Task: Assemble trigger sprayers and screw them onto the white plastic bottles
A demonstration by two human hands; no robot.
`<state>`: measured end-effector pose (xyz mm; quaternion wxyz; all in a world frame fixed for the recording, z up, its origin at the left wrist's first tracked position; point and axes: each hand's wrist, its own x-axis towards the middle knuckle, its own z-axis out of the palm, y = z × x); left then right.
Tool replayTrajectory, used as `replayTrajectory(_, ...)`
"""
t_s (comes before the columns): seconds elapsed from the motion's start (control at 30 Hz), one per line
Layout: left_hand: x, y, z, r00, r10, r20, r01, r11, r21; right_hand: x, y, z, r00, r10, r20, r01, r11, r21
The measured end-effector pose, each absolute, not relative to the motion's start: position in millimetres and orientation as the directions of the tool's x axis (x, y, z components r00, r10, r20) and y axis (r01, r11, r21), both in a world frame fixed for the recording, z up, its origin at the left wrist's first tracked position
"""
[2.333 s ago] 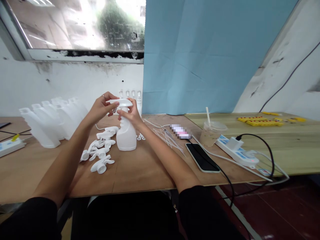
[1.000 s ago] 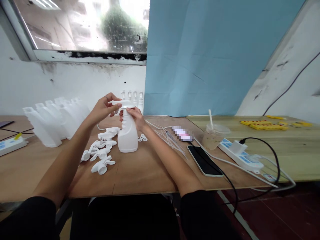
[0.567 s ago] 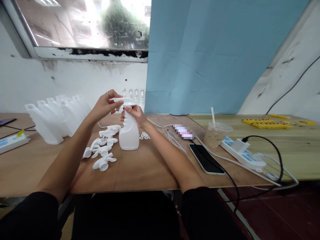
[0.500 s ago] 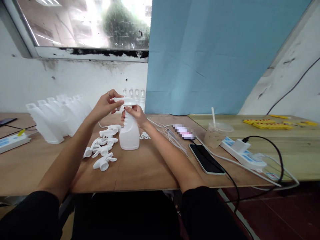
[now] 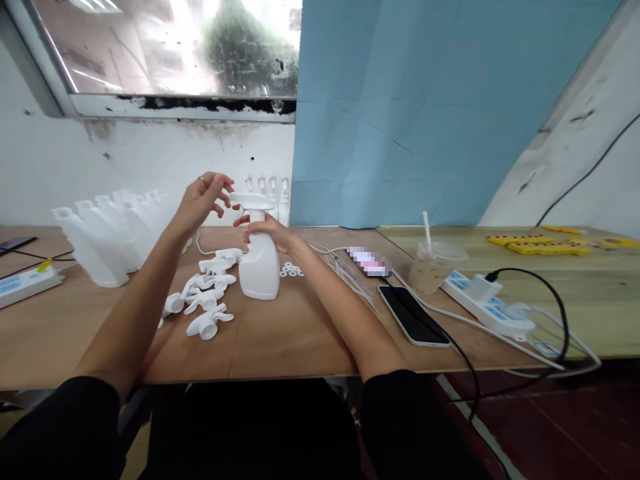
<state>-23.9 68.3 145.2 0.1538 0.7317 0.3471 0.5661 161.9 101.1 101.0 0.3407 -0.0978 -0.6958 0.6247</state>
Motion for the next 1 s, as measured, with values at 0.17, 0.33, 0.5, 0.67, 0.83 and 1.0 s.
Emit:
replayTrajectory(0.17,-33,74,146,0.038,0.724,0.688,0.388,-0.646,0.658,160,106,98,-0.763,0.507,0.402,-0.317,0.249,-0.915)
replayTrajectory(0.33,-31,72,143,0.139,0.826,0.546,0.451,-0.544,0.708,164,106,104,-0.757,0.512,0.405,-0.321,0.248,-0.914)
replayTrajectory(0.5,-22,69,133,0.429,0.846,0.316,0.559,-0.524,0.643,187,105,123,-0.628,0.574,0.525,-0.447,0.286,-0.848)
replayTrajectory(0.67,-9,67,124,0.636,0.746,0.199,0.527,-0.608,0.593,200,98,136,-0.442,0.654,0.614,-0.46,0.422,-0.781)
replayTrajectory(0.83,-6,70,123,0.576,0.76,0.302,0.545,-0.632,0.551,201,108,139,-0.287,0.714,0.639,-0.362,0.536,-0.762)
replayTrajectory(1.0,-32,101,115,0.2,0.839,0.505,0.65,-0.5,0.573,221,131,131,-0.043,0.81,0.585,-0.112,0.578,-0.809)
